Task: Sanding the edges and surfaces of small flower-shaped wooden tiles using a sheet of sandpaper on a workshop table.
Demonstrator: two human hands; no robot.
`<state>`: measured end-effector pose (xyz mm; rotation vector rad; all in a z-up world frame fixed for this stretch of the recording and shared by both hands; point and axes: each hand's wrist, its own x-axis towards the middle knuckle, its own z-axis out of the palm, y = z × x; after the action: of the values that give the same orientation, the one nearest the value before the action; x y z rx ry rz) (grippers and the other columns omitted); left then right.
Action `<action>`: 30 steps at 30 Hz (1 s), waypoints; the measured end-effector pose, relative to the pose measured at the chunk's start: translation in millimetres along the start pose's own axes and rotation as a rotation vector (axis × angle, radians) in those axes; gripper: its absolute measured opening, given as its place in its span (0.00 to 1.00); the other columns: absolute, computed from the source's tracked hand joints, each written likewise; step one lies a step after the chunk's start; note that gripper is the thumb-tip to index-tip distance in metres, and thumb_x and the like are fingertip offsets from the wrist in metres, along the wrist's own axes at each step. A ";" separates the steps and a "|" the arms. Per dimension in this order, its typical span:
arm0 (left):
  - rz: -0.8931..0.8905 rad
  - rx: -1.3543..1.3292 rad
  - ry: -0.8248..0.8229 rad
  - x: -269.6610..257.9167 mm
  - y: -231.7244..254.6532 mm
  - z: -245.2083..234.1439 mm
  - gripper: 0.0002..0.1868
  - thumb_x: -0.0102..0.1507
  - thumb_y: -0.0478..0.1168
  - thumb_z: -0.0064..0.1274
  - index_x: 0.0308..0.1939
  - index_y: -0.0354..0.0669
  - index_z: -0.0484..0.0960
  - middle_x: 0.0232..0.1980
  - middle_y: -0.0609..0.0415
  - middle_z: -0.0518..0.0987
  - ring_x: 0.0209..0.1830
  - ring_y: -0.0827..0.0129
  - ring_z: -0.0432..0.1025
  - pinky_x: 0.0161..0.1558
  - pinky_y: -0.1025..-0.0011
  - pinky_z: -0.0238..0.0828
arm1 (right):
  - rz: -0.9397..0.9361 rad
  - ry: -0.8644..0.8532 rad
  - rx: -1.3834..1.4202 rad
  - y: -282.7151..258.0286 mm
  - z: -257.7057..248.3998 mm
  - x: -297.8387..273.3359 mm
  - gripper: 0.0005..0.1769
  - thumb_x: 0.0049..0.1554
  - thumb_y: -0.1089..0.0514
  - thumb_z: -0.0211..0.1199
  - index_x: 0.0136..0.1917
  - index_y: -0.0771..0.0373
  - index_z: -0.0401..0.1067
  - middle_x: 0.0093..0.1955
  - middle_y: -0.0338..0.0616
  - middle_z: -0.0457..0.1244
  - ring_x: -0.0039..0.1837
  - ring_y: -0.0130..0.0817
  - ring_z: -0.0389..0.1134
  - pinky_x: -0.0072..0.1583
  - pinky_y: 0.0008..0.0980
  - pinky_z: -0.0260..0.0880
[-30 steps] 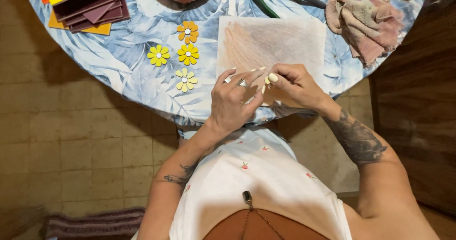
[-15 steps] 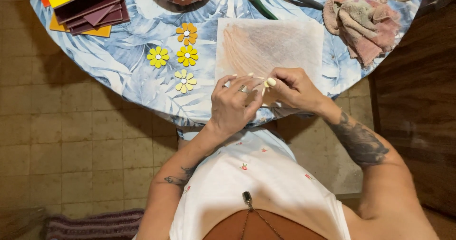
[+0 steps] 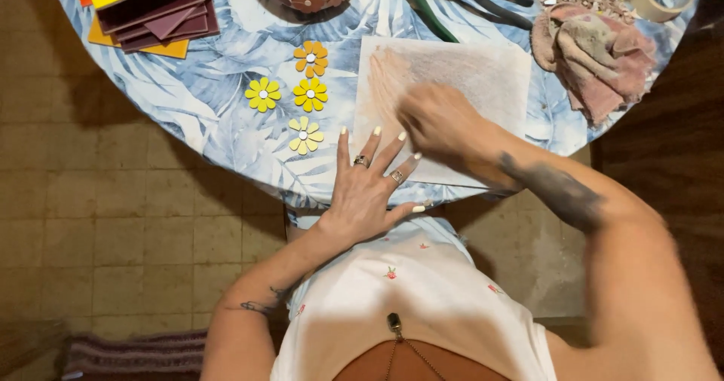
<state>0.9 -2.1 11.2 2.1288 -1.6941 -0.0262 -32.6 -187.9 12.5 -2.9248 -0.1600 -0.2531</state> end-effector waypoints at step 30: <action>-0.014 0.029 -0.048 -4.1 -3.3 11.3 0.42 0.43 0.70 0.46 0.56 0.55 0.63 0.61 0.50 0.58 0.61 0.46 0.52 0.56 0.35 0.21 | -0.274 0.011 -0.212 63.4 53.4 57.1 0.10 0.48 0.51 0.46 0.31 0.58 0.57 0.28 0.44 0.53 0.30 0.45 0.60 0.31 0.39 0.60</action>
<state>-0.2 -1.2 -1.1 2.1780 -1.7167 -0.0576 39.7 -233.3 -40.8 -3.1049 -0.5680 -0.3469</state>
